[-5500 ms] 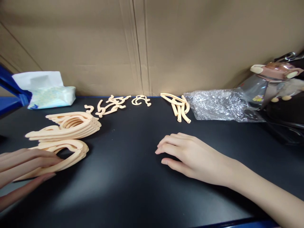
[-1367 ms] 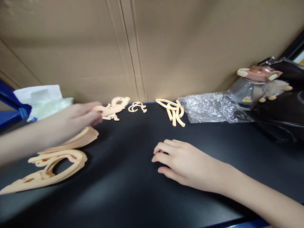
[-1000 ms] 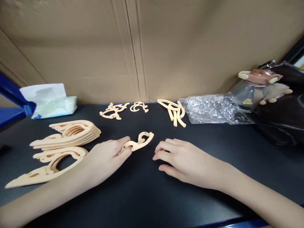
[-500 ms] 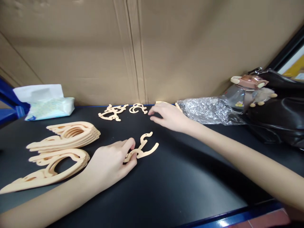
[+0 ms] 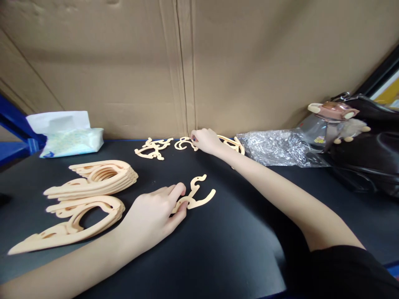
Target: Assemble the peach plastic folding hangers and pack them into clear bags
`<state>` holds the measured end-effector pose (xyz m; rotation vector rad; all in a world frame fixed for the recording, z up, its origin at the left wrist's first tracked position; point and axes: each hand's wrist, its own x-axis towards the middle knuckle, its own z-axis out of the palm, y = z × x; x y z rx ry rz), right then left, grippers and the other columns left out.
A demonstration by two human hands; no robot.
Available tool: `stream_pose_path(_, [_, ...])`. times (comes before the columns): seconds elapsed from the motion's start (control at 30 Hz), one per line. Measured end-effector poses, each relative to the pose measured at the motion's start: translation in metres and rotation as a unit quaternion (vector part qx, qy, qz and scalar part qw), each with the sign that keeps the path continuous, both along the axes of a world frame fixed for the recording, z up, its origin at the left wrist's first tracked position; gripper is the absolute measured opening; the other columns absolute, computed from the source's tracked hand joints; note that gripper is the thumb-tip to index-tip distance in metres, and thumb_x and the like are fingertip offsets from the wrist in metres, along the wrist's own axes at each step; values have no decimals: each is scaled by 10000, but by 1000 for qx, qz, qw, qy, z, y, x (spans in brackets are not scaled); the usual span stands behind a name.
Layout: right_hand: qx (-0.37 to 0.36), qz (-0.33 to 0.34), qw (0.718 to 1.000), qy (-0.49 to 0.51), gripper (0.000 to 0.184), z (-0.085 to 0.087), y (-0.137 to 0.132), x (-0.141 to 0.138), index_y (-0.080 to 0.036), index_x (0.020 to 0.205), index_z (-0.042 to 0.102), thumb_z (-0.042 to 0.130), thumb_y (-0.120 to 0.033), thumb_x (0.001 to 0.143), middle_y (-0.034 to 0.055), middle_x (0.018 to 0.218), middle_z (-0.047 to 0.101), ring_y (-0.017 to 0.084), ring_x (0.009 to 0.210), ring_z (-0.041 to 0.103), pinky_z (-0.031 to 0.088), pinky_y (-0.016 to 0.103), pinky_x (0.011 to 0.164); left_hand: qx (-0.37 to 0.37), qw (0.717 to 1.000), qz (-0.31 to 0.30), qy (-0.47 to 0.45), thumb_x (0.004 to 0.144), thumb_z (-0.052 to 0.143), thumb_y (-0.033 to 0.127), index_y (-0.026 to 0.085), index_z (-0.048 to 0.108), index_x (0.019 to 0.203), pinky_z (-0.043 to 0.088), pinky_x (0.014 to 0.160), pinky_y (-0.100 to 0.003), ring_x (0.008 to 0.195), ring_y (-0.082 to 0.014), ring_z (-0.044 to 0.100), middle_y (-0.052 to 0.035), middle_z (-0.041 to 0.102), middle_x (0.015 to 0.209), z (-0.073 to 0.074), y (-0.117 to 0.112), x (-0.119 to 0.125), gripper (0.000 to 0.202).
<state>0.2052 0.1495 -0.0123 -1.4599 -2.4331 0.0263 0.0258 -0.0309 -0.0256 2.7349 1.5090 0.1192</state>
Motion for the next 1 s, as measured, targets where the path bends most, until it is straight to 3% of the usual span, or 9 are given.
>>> stream_pose_path(0.2, [-19,12,998,59,122,-10,5,6,-136,969,646,642,-244,912,6,846,663,155,782,639,520,350,778,0,1000,-2,-5,935,389,242,219,493,941,340,537,-313,738,-217,643,-5,616,804,0,1,0,106])
stream_pose_path(0.33, [-28,15,992,124,77,-15,2,10,-135,923,638,671,-143,854,-21,752,652,135,695,632,504,288,686,1,1000,1,-7,938,395,246,218,496,928,350,533,-310,733,-215,645,-3,619,802,0,1,0,105])
stream_pose_path(0.47, [-2,-5,980,199,176,-12,-7,15,-158,892,624,663,-49,760,-6,752,664,153,710,632,460,275,673,6,1000,-5,-4,933,400,226,211,501,919,358,528,-306,729,-210,644,-6,623,803,0,2,0,103])
stream_pose_path(0.6, [15,-16,958,287,141,-3,-25,25,-179,881,592,653,-125,766,22,835,679,175,793,639,471,312,763,21,1000,-8,-2,933,389,198,201,514,889,366,518,-299,684,-197,623,-15,620,775,0,1,0,133])
stream_pose_path(0.73, [-55,-4,933,355,202,-2,-54,36,-178,898,588,695,-280,760,36,803,699,182,759,670,519,351,788,52,999,-10,-13,939,383,202,190,548,897,419,546,-303,783,-227,617,-42,623,810,0,-1,0,170])
stream_pose_path(0.87, [-139,16,922,362,258,-11,-90,41,-166,877,653,710,-380,743,45,787,722,183,722,686,549,353,753,85,996,-16,-37,927,411,202,167,579,1033,510,689,-361,947,-273,595,-85,634,979,-3,0,1,202])
stream_pose_path(1.0, [-178,40,925,332,252,-19,-117,33,-168,889,713,663,-401,808,37,791,739,180,740,694,546,312,709,133,986,-63,-78,892,439,151,125,482,1307,478,966,-455,1276,-322,471,-153,525,1372,-8,4,-1,418])
